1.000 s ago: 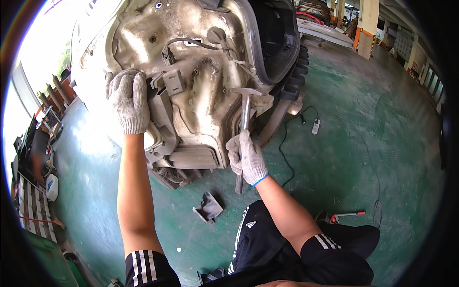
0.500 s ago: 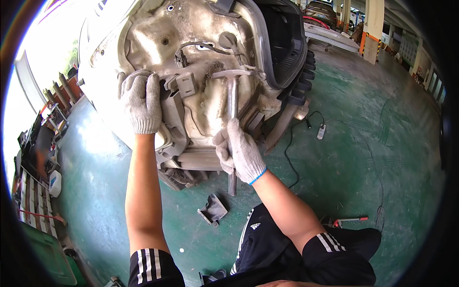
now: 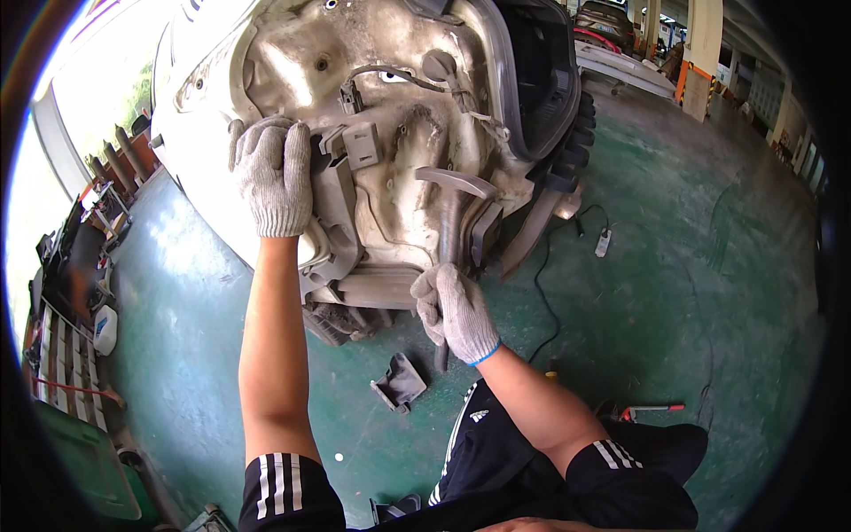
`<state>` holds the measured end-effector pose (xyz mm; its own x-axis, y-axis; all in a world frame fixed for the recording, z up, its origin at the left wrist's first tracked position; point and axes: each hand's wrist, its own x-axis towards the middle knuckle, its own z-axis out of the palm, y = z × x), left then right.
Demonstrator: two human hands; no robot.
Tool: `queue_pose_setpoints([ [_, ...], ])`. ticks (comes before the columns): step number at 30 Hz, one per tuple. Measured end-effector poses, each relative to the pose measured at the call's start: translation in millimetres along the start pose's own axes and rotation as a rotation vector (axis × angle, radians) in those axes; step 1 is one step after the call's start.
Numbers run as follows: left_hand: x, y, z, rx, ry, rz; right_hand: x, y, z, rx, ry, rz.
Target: The person uses a yellow power drill to remove screws from a large beige plastic car part, then uses a hammer to pry off a section. The person removes a black plastic piece and continues drilling and prying to detach components.
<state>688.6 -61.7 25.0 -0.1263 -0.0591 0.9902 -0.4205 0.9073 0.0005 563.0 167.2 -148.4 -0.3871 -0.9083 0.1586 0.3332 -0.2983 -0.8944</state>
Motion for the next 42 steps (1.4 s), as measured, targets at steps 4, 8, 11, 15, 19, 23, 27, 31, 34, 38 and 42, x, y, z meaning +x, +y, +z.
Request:
queue_pose_setpoints([
  [4,0,-1,0,-0.006,0.006,0.005,2,11,4,0.028,-0.02,0.033],
  [8,-1,-2,1,-0.007,-0.003,-0.005,1,6,2,0.041,0.03,-0.008],
  [11,-2,-1,1,-0.003,-0.004,-0.009,7,2,3,-0.013,-0.038,0.144],
  [15,1,1,-3,0.014,-0.024,-0.008,1,8,10,0.001,0.043,-0.028],
  [19,-1,-1,-3,0.023,-0.029,-0.002,2,-2,11,-0.011,0.01,0.096],
  [23,1,-1,2,-0.008,0.011,0.006,0,8,10,-0.01,0.086,-0.045],
  [27,-1,-2,0,-0.005,0.004,0.011,-1,-6,6,-0.008,0.028,0.16],
  [31,-1,-2,2,-0.017,0.003,0.005,0,-3,9,0.061,0.155,-0.353],
  [34,-1,-2,0,0.001,-0.001,0.022,-5,-13,19,0.169,0.087,-0.061],
  [38,1,4,-5,0.023,-0.041,0.004,-7,-8,30,0.176,0.053,-0.025],
  [42,-1,1,3,0.018,0.003,0.021,7,11,46,0.44,-0.099,-0.001],
])
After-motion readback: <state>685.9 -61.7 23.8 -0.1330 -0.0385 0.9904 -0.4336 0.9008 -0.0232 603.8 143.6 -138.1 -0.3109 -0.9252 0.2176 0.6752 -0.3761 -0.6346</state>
